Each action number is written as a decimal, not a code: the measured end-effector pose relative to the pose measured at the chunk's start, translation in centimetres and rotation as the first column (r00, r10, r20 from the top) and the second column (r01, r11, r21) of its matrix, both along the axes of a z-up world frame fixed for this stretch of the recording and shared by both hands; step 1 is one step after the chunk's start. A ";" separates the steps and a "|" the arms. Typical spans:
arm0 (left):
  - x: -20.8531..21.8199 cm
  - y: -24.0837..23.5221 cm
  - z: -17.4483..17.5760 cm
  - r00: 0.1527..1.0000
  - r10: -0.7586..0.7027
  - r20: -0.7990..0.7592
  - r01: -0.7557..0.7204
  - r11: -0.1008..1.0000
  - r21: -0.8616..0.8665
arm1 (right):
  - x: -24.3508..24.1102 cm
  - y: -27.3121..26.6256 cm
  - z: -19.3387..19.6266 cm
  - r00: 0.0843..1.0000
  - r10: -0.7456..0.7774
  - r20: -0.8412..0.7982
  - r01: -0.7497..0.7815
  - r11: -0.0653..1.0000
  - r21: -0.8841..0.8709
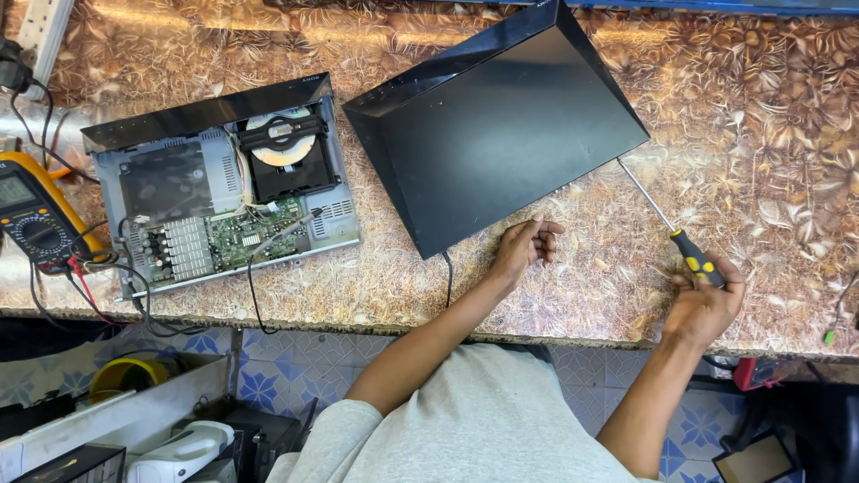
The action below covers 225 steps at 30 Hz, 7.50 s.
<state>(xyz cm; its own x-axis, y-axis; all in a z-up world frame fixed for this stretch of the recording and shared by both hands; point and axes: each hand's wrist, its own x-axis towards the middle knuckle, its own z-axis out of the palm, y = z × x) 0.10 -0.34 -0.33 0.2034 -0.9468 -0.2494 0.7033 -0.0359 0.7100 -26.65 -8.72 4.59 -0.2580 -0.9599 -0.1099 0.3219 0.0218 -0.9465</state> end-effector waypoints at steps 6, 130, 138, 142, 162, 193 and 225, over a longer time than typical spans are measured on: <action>-0.1 0.2 0.4 1.000 0.001 -0.005 -0.001 1.000 0.014 | 1.1 -0.2 -1.1 0.983 -0.016 -0.181 0.031 0.996 0.085; 6.9 6.2 3.4 0.908 -0.076 0.411 0.128 0.987 -0.100 | 10.6 12.4 10.5 0.995 0.082 0.062 -0.093 0.975 0.201; 7.0 7.4 5.9 0.916 -0.107 0.387 0.146 0.987 -0.073 | 11.0 12.6 10.9 0.992 0.093 -0.080 -0.068 0.957 0.280; 8.5 9.4 7.3 0.917 -0.036 0.397 0.033 0.999 0.015 | 11.7 14.6 11.2 0.841 0.400 -0.363 -0.280 0.898 0.339; 20.6 -4.0 8.6 0.154 -0.575 0.803 -0.222 0.772 0.595 | 28.1 16.6 4.0 0.156 0.875 -0.458 -0.953 0.256 0.165; 22.8 -13.5 5.9 -0.418 -0.633 0.652 -0.431 0.770 0.471 | -12.7 -1.2 0.1 0.710 0.414 -0.569 -0.353 0.909 0.221; 19.7 -9.1 3.6 -0.717 -0.455 0.529 -0.523 0.852 0.023 | -12.7 -6.9 -3.4 0.704 -0.120 -0.700 -0.116 0.953 -0.280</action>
<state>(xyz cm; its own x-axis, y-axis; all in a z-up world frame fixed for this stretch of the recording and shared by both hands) 19.76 -9.42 3.27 0.4648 -0.8341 0.2971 -0.8124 -0.5352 -0.2315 -39.32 -15.59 1.20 -0.1471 -0.9143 0.3773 -0.4387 -0.2816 -0.8534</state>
